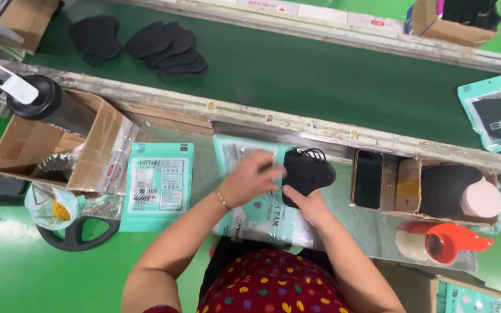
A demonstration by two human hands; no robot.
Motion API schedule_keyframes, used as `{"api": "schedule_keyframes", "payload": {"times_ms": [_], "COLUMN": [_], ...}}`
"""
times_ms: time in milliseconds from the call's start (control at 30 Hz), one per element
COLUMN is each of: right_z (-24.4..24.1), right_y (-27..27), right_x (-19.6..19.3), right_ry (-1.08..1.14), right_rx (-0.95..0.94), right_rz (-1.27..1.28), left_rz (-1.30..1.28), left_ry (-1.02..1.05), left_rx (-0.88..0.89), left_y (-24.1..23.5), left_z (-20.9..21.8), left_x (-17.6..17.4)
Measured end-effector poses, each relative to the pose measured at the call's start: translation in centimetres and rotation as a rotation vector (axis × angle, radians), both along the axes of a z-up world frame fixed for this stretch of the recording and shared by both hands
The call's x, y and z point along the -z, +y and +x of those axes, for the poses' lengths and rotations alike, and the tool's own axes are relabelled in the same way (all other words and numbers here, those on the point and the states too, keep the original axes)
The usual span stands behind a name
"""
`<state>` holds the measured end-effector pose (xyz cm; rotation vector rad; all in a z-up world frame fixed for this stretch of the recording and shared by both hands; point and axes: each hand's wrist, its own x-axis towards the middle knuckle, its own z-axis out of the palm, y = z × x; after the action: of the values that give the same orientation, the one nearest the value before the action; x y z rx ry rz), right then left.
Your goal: The person places black face masks into plastic bags and then places the bags into a box.
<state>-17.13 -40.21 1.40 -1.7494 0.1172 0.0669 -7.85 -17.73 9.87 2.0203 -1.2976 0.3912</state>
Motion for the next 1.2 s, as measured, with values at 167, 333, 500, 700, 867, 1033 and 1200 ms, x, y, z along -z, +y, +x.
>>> {"api": "schedule_keyframes", "payload": {"times_ms": [167, 333, 500, 700, 867, 1033, 1200], "right_z": [-0.2, -0.2, 0.9, 0.4, -0.2, 0.2, 0.1], "right_y": [-1.3, -2.6, 1.4, 1.3, -1.8, -0.9, 0.1], "right_x": [3.8, 6.3, -3.8, -6.7, -0.4, -7.1, -5.7], "right_ry": [0.165, 0.134, 0.209, -0.200, -0.139, -0.334, -0.161], "right_rx": [0.051, -0.125, -0.488, -0.313, -0.219, -0.236, -0.114], "right_rz": [0.274, -0.194, -0.461, -0.130, -0.373, -0.262, -0.251], "left_rz": [-0.147, -0.116, -0.057, -0.116, 0.044, 0.054, 0.061], "left_ry": [0.226, 0.378, 0.178, 0.144, 0.333, 0.286, 0.268], "left_rx": [-0.267, -0.390, -0.126, -0.341, 0.003, -0.026, 0.030], "left_y": [0.6, 0.5, -2.6, -1.9, -0.6, -0.1, -1.5], "left_z": [1.4, 1.7, -0.4, 2.2, 1.3, 1.0, -1.4], "left_x": [3.7, 2.0, 0.8, 3.8, -0.7, -0.8, -3.0]}}
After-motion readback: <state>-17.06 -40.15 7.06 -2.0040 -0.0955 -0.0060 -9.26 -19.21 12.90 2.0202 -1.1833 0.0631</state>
